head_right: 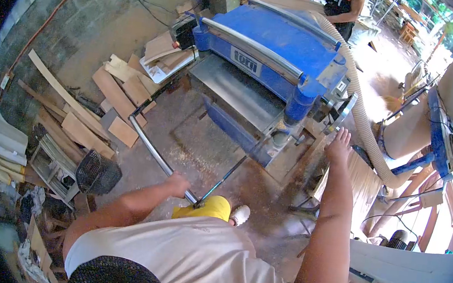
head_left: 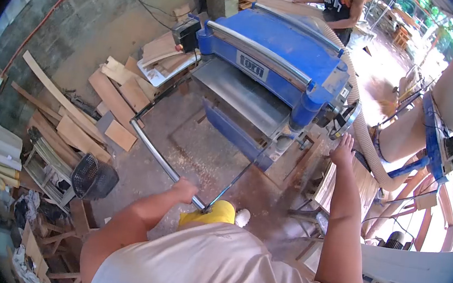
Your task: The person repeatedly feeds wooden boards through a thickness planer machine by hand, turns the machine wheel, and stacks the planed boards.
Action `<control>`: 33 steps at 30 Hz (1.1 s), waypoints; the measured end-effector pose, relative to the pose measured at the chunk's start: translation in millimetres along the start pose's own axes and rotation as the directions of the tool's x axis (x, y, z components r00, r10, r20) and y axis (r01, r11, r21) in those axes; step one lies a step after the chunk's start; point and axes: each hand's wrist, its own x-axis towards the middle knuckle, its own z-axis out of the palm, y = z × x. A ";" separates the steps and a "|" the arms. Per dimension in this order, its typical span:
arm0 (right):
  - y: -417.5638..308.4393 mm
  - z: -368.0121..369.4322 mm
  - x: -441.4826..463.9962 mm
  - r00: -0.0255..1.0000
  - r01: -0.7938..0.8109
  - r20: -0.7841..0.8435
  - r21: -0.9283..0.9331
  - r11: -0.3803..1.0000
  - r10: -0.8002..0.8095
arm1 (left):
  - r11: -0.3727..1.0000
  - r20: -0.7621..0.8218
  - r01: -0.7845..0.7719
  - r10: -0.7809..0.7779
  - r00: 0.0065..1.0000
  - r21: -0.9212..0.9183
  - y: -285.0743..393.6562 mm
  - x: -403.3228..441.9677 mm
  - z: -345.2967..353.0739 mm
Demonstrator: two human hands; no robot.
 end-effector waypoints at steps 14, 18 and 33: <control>-6.8 4.5 -9.4 0.995 -0.010 -0.099 0.006 1.000 0.011 | 0.998 -0.077 -0.007 0.012 0.997 0.056 -7.4 6.6 26.9; -12.5 2.0 -12.5 0.995 -0.052 -0.081 0.061 0.997 0.057 | 0.998 -0.148 -0.025 0.032 0.988 0.049 -6.7 5.1 31.2; -98.4 104.6 -240.8 0.894 -0.176 0.438 0.149 0.973 0.094 | 0.747 -0.725 -0.600 0.241 0.645 -0.286 -192.8 -55.2 43.1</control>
